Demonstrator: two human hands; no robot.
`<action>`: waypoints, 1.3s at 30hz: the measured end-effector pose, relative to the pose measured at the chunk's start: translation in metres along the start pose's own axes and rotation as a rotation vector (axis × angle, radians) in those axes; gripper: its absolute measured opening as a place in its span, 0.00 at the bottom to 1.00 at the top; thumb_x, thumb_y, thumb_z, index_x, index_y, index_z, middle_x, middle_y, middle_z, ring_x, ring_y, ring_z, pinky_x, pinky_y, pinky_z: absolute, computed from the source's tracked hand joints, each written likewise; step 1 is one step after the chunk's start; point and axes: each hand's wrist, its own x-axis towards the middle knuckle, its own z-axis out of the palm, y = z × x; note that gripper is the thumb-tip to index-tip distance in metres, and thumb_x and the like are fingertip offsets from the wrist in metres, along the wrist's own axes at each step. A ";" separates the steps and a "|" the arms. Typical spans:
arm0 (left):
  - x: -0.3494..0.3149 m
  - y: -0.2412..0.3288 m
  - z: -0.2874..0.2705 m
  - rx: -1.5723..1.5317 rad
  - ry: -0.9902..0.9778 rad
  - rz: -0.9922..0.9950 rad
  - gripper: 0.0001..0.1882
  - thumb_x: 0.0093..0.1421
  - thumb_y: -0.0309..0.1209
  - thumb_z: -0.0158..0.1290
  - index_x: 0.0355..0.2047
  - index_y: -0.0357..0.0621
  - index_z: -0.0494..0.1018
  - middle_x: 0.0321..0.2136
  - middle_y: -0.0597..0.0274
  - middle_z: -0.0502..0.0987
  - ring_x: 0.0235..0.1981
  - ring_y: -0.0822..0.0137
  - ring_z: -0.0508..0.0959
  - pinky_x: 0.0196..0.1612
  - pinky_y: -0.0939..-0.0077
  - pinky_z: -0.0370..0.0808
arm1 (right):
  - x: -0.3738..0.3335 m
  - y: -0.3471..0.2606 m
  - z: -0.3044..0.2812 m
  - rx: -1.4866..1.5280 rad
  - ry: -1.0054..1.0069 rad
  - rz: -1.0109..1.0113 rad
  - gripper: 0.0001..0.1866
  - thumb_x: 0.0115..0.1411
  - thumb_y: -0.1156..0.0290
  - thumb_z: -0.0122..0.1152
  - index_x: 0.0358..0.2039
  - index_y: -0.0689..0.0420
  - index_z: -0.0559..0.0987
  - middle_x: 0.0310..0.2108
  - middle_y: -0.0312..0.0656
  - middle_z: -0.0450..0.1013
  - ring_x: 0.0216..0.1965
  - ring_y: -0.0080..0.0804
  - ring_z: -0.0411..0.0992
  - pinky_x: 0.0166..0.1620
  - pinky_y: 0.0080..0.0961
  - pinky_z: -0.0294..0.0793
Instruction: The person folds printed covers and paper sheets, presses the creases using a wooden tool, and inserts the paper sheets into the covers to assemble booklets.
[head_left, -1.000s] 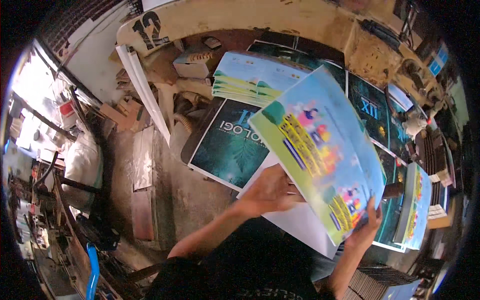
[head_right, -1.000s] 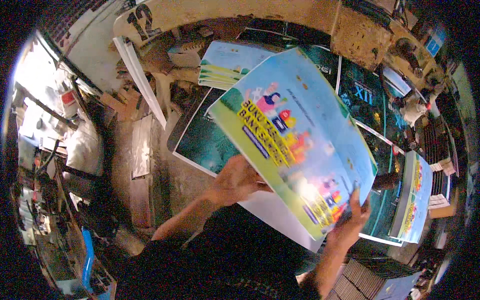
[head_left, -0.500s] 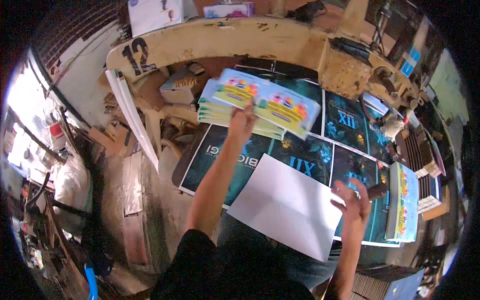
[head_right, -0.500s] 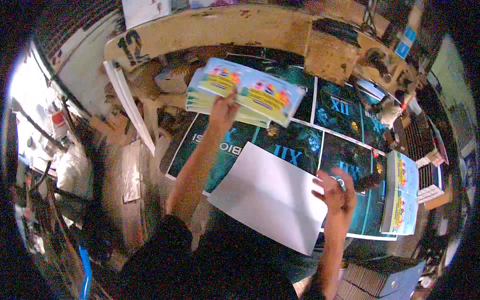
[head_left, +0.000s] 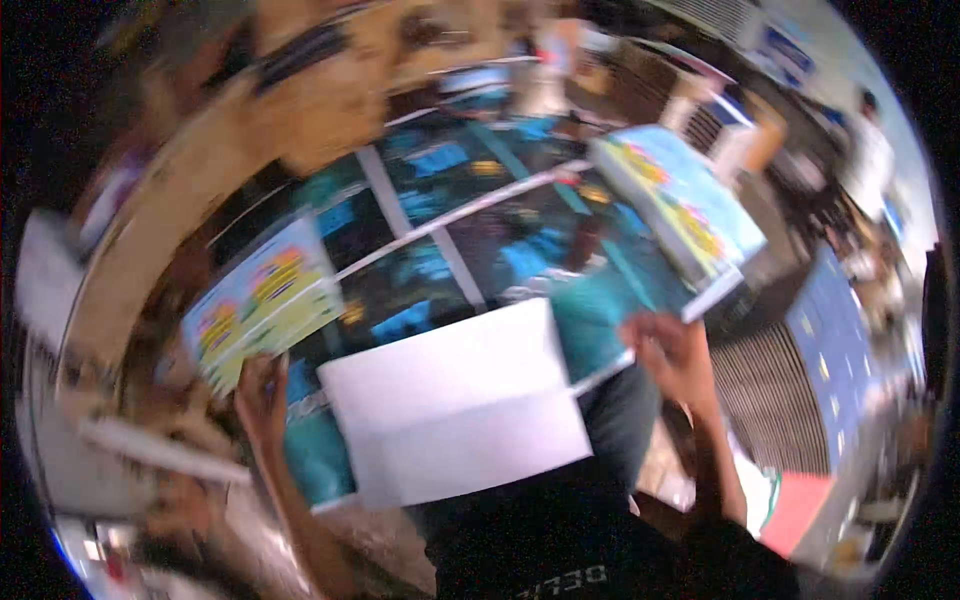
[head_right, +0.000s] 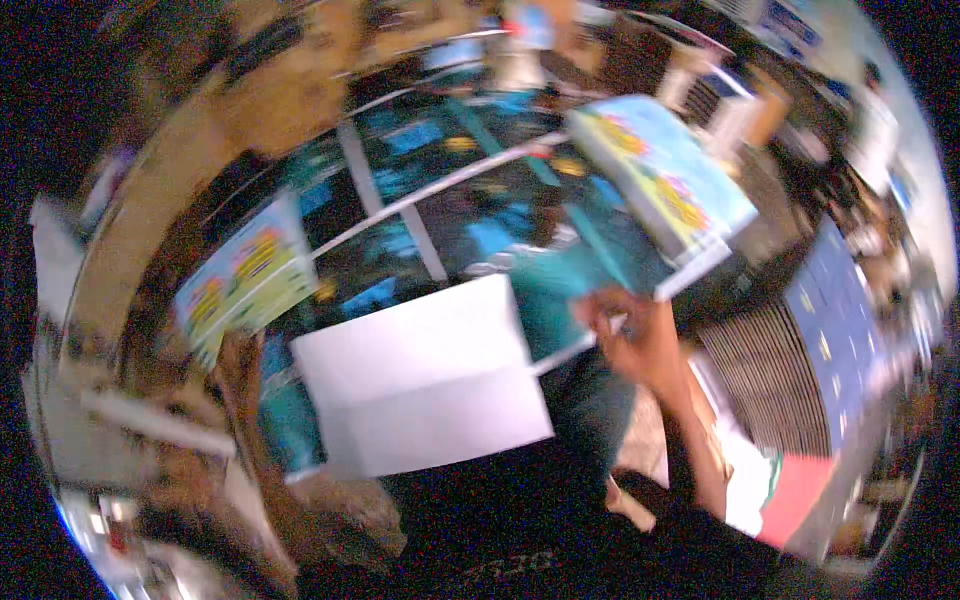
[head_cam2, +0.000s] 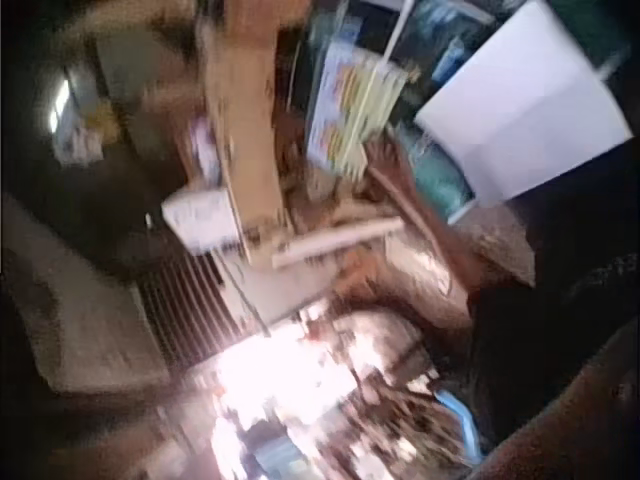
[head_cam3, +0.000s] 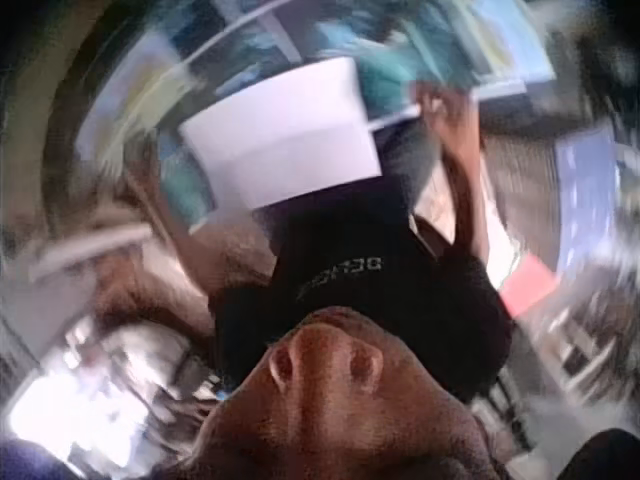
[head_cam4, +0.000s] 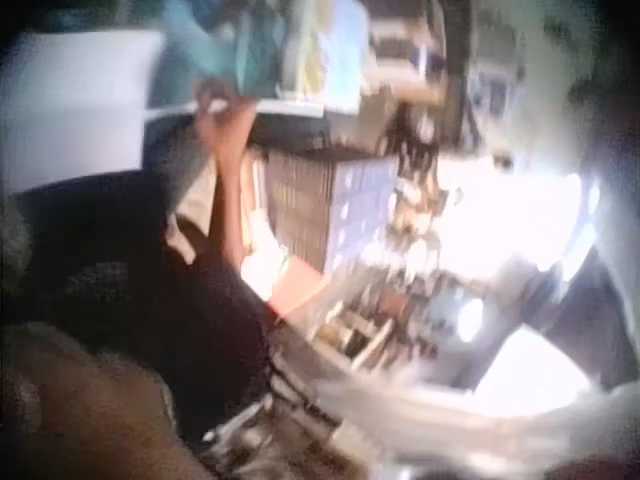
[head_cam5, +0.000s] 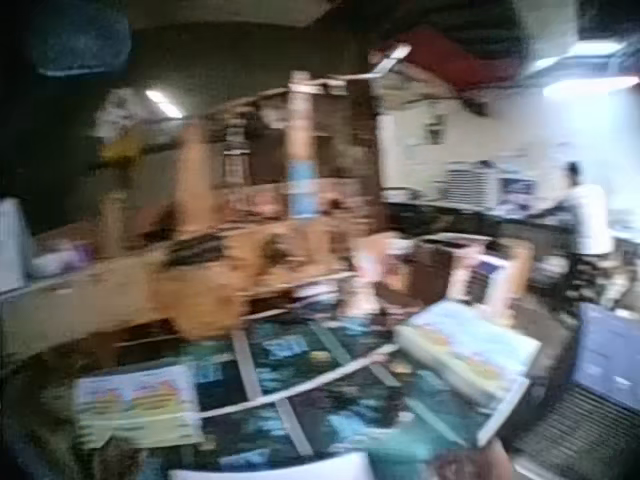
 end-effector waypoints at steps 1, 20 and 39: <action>-0.023 0.041 -0.016 -0.022 -0.098 -0.022 0.07 0.60 0.27 0.60 0.37 0.38 0.79 0.35 0.58 0.82 0.38 0.69 0.80 0.46 0.73 0.75 | 0.023 0.001 -0.013 -0.194 0.147 -0.006 0.08 0.60 0.77 0.63 0.39 0.66 0.80 0.34 0.44 0.79 0.38 0.28 0.79 0.43 0.27 0.78; -0.060 0.046 0.041 0.131 -0.314 0.332 0.36 0.56 0.37 0.63 0.65 0.52 0.65 0.72 0.42 0.41 0.72 0.43 0.44 0.70 0.47 0.51 | 0.164 0.078 -0.112 -0.838 -0.041 0.100 0.19 0.38 0.55 0.79 0.16 0.58 0.83 0.15 0.44 0.76 0.19 0.37 0.75 0.30 0.32 0.75; -0.063 0.032 0.044 0.090 -0.241 0.309 0.33 0.61 0.47 0.57 0.64 0.49 0.66 0.70 0.39 0.47 0.70 0.39 0.53 0.66 0.45 0.58 | 0.168 0.083 -0.104 -0.917 -0.122 0.233 0.21 0.49 0.54 0.69 0.31 0.61 0.82 0.30 0.54 0.79 0.33 0.51 0.79 0.38 0.40 0.79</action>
